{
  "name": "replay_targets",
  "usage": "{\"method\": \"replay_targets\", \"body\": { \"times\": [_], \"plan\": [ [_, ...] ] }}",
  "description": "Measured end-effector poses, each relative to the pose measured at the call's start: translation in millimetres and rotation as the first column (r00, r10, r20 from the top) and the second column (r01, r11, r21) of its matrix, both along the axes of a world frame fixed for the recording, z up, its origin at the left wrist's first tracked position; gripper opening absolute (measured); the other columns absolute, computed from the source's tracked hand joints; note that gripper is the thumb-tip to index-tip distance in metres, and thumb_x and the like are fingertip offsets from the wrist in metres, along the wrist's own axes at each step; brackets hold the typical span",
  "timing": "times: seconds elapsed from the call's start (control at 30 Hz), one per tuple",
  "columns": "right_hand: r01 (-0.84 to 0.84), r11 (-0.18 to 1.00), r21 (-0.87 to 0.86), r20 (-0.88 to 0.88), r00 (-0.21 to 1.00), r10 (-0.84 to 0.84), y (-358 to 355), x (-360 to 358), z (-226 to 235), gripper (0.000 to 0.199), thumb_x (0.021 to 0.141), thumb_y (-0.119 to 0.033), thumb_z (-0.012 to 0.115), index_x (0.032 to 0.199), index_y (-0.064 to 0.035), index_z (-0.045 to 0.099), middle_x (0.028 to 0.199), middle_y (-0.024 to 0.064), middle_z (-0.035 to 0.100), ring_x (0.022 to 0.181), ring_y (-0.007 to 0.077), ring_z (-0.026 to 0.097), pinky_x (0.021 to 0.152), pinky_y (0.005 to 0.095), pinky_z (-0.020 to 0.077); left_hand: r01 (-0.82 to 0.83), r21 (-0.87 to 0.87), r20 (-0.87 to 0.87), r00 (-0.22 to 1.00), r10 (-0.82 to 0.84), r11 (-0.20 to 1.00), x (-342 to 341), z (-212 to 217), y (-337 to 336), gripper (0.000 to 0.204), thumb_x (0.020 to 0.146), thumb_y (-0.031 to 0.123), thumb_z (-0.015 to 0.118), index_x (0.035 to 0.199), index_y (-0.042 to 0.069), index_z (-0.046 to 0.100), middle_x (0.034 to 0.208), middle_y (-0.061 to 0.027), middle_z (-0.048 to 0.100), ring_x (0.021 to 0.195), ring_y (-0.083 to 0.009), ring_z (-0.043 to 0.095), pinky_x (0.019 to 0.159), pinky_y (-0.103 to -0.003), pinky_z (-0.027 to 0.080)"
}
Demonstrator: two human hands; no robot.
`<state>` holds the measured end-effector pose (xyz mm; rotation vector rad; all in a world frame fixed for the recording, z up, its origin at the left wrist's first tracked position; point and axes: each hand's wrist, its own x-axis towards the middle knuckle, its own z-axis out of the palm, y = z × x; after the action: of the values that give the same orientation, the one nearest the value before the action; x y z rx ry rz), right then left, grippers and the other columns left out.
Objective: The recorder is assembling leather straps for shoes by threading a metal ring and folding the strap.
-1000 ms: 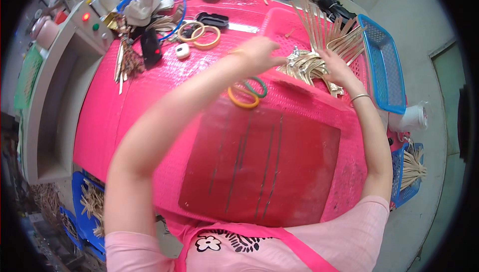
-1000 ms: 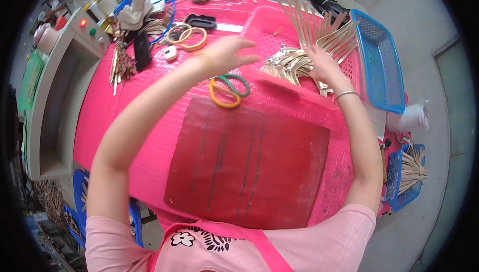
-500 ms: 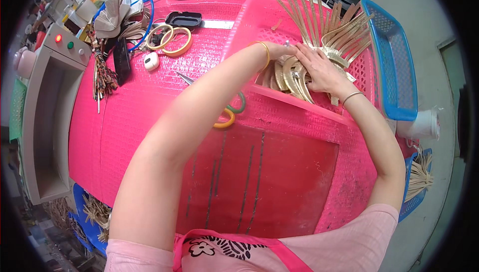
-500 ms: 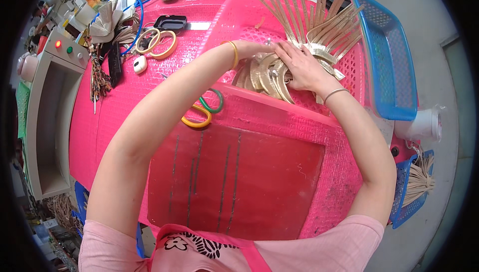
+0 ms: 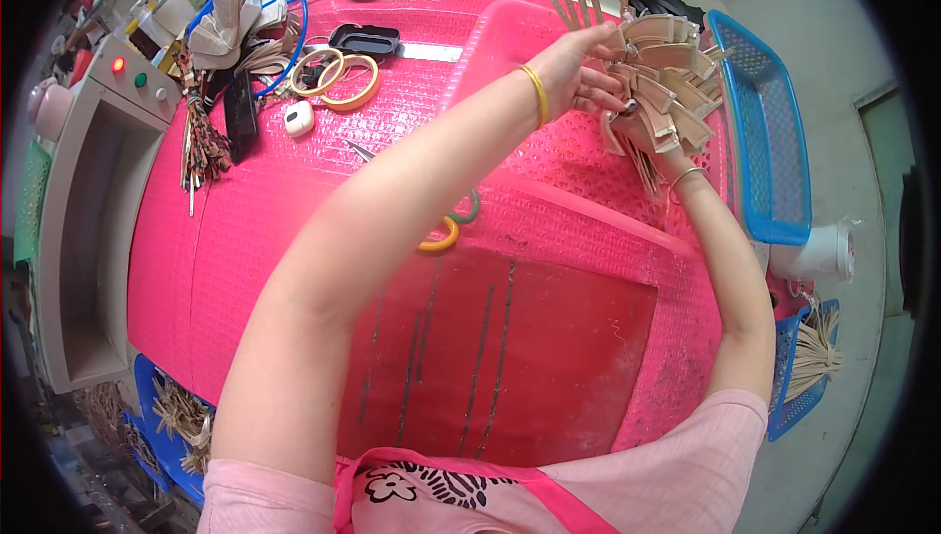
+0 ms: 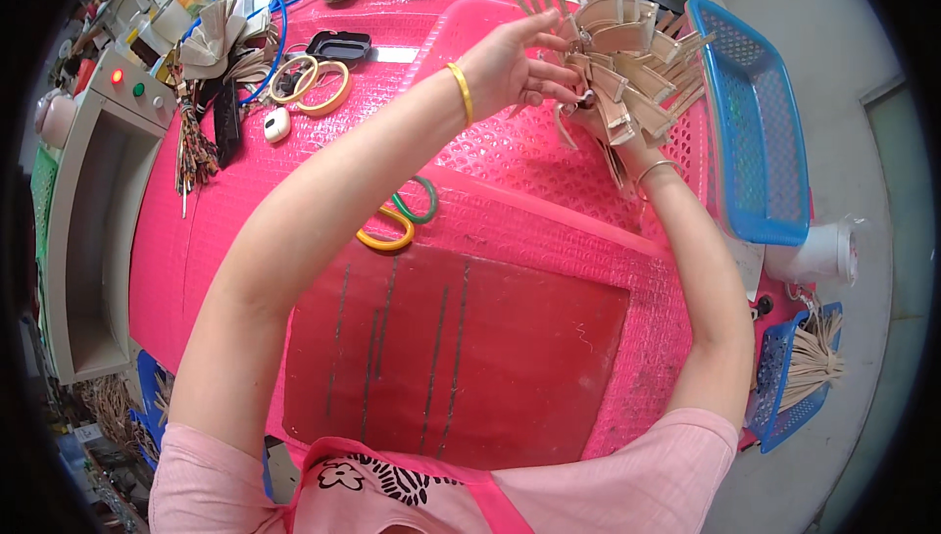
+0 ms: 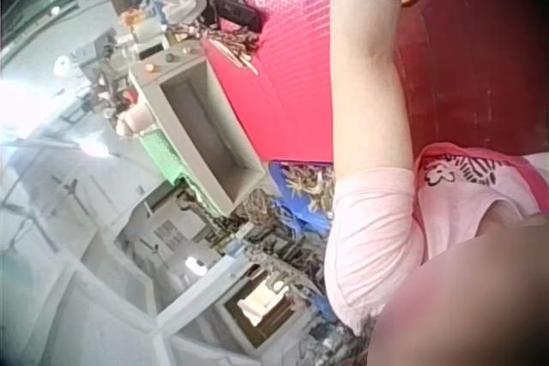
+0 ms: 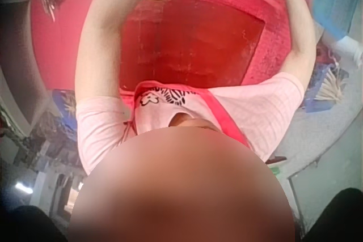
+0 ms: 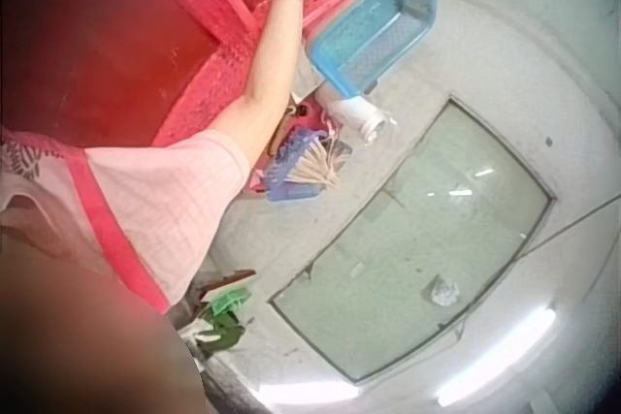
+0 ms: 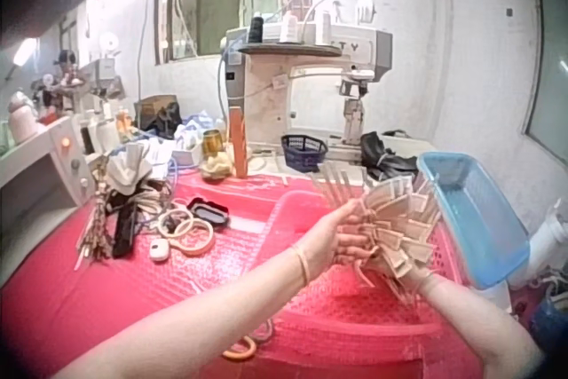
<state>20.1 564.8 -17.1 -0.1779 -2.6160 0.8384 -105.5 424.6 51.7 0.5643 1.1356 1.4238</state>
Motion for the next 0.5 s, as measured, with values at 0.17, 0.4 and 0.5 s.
{"method": "replay_targets", "body": {
  "times": [0.17,0.4,0.5],
  "plan": [
    [-0.043,0.955,-0.294,-0.090,0.996,0.017,-4,-19,3,0.041,0.070,-0.011,0.062,0.109,-0.0051,0.049,0.101,0.0064,0.055,0.093,0.0152,0.051,0.080,0.0288,0.0410,-0.022,0.102,-0.067,0.997,0.029,0.995,-1,-15,0,0.049,0.083,0.046,0.037,0.110,0.005,0.039,0.086,-0.0123,0.060,0.066,-0.0145,0.054,0.054,-0.023,0.039],
    [0.130,0.691,-0.711,-0.076,0.963,-0.260,17,11,35,0.031,0.073,-0.007,0.057,0.103,-0.0015,0.051,0.095,0.0037,0.054,0.086,0.0123,0.051,0.075,0.0232,0.0414,-0.350,0.449,-0.372,0.764,0.528,0.823,-3,-5,-13,0.037,0.069,-0.004,0.043,0.106,-0.001,0.048,0.094,-0.0122,0.059,0.090,-0.0179,0.053,0.076,-0.029,0.044],
    [0.056,0.432,-0.900,-0.061,0.966,-0.251,-9,34,100,0.029,0.074,-0.011,0.056,0.101,-0.0019,0.051,0.091,0.0062,0.057,0.081,0.0134,0.055,0.071,0.0242,0.0450,-0.036,0.620,-0.768,0.179,0.615,0.784,18,14,-17,0.056,0.066,0.011,0.062,0.116,-0.002,0.042,0.109,-0.0160,0.051,0.103,-0.0267,0.047,0.089,-0.033,0.038]
  ]
}}
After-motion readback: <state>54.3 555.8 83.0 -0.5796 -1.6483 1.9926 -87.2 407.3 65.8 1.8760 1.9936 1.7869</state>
